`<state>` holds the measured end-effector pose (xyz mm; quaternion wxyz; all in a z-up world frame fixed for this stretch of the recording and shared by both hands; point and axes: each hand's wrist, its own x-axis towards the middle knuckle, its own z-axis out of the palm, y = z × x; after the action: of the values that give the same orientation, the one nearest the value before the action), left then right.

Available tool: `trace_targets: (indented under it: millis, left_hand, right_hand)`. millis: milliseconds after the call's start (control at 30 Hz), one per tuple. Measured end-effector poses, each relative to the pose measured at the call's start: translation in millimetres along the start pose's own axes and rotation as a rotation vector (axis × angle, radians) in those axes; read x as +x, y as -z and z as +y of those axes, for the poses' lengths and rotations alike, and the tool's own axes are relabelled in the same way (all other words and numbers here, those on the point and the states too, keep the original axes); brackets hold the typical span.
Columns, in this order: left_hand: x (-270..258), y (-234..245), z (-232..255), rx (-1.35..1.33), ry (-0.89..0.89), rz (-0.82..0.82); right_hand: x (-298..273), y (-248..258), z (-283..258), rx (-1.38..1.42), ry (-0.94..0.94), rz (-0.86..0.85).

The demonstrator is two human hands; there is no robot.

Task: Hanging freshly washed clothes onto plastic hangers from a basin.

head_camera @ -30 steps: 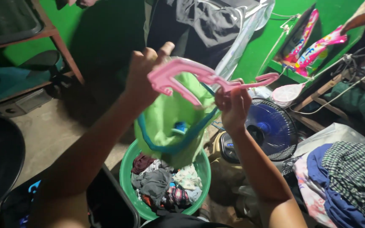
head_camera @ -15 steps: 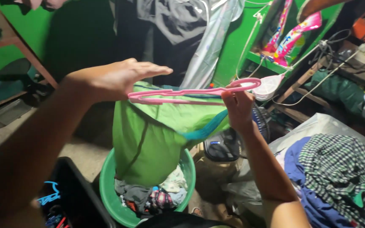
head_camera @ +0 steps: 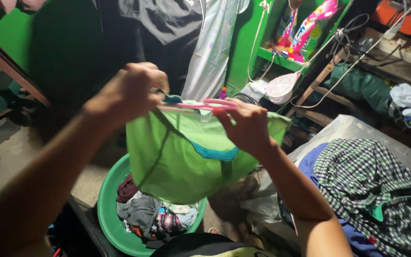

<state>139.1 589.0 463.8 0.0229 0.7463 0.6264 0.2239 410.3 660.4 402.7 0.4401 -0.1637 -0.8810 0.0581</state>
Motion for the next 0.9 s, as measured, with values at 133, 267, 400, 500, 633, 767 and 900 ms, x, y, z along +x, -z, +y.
trace_targets:
  millis: [133, 267, 400, 500, 633, 767, 900]
  left_hand:
    - [0, -28, 42, -0.063, 0.047, 0.126]
    - [-3, -24, 66, 0.191, -0.341, 0.319]
    - [5, -35, 74, -0.424, -0.346, 0.064]
    - [9, -66, 56, -0.177, -0.384, 0.110]
    - [-1, -78, 69, -0.011, -0.433, 0.186]
    - [-2, -78, 69, 0.043, -0.470, 0.302]
    - [-1, -65, 58, -0.144, -0.393, 0.247]
  right_hand:
    - [-7, -16, -6, -0.046, -0.103, -0.005]
    - [-14, -16, 2, -0.097, -0.202, -0.066]
    - [-20, -9, 3, 0.094, -0.249, 0.002]
    - [-21, 1, 2, 0.184, -0.157, 0.078]
    - [-32, 17, 3, -0.368, -0.116, 0.077]
    - [-40, 28, 0, -0.180, -0.380, -0.100]
    - [-55, 33, 14, -0.121, -0.514, -0.210]
